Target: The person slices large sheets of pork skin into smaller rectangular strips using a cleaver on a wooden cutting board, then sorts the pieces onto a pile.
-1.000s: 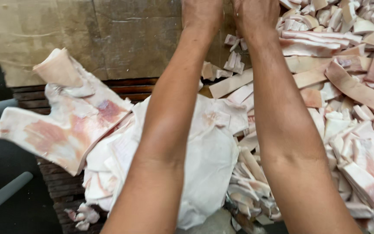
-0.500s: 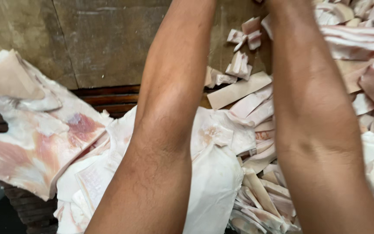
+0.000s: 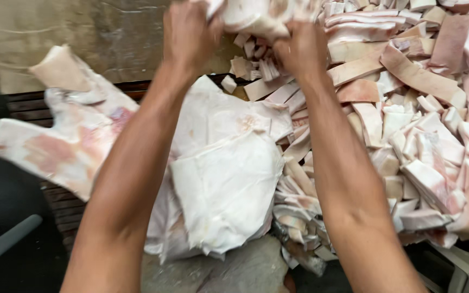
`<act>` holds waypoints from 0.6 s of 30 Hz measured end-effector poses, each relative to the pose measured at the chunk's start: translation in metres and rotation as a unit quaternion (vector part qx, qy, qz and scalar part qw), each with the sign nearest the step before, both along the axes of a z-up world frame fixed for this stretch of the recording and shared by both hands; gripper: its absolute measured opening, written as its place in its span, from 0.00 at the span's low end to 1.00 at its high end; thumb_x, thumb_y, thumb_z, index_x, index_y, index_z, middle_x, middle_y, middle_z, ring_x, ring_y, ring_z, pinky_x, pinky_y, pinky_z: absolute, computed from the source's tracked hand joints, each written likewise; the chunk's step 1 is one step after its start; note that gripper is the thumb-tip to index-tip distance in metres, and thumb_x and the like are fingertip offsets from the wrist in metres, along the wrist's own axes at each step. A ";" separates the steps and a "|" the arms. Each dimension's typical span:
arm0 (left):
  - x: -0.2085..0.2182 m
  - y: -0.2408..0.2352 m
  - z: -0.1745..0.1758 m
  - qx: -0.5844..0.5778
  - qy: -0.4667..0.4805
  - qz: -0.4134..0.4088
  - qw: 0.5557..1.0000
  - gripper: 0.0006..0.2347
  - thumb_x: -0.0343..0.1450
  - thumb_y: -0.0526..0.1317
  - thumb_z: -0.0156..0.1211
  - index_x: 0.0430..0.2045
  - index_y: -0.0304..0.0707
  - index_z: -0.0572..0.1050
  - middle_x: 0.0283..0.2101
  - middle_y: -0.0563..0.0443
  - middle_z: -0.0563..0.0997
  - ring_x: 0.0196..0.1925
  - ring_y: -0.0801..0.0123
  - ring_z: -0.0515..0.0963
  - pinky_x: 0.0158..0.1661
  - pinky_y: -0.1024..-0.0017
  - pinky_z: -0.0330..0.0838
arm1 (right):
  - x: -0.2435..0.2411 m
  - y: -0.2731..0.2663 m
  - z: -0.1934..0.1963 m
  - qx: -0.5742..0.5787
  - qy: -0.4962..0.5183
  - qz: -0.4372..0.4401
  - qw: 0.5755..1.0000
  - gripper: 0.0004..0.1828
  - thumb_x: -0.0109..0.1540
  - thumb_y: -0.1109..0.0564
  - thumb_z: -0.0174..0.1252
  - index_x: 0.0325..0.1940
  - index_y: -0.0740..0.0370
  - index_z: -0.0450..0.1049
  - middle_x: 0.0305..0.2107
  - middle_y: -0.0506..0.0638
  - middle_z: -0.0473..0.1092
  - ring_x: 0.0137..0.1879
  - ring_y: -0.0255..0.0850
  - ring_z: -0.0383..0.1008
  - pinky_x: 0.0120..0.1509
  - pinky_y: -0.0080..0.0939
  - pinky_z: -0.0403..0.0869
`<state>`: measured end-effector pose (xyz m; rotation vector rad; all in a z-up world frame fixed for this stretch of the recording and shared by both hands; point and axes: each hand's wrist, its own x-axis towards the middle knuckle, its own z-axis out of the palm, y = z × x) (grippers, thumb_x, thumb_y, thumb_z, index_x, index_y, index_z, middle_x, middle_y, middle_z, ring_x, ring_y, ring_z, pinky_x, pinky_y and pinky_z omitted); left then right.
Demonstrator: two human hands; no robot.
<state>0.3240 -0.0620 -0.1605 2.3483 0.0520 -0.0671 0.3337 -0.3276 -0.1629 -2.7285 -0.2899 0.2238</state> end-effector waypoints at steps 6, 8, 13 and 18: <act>-0.209 0.043 0.154 -0.059 -0.037 0.025 0.997 0.09 0.70 0.36 0.65 0.41 0.32 0.82 0.26 0.46 0.78 0.26 0.64 0.77 0.29 0.63 0.74 | -0.179 0.039 0.172 0.020 -0.076 -0.029 0.996 0.16 0.60 0.58 0.68 0.52 0.61 0.83 0.29 0.58 0.78 0.23 0.46 0.72 0.31 0.45 0.70; -0.263 0.041 0.192 -0.128 -0.084 0.023 0.988 0.12 0.68 0.33 0.65 0.45 0.33 0.81 0.34 0.48 0.82 0.34 0.66 0.83 0.35 0.70 0.79 | -0.247 0.060 0.213 0.072 -0.068 -0.024 0.995 0.16 0.55 0.66 0.57 0.44 0.60 0.81 0.34 0.55 0.79 0.34 0.45 0.80 0.40 0.42 0.77; -0.347 0.036 0.183 -0.202 -0.076 -0.004 0.976 0.20 0.59 0.34 0.70 0.45 0.32 0.79 0.46 0.38 0.80 0.45 0.57 0.82 0.44 0.67 0.80 | -0.327 0.109 0.210 0.118 -0.033 0.068 0.990 0.21 0.47 0.67 0.61 0.45 0.62 0.80 0.41 0.56 0.79 0.48 0.48 0.81 0.48 0.44 0.79; -0.382 0.046 0.153 -0.270 0.019 0.125 0.955 0.10 0.70 0.31 0.66 0.45 0.31 0.80 0.45 0.44 0.82 0.44 0.65 0.83 0.46 0.71 0.77 | -0.351 0.112 0.195 0.098 -0.065 0.033 0.993 0.23 0.49 0.71 0.59 0.47 0.62 0.81 0.45 0.54 0.79 0.53 0.47 0.81 0.55 0.44 0.79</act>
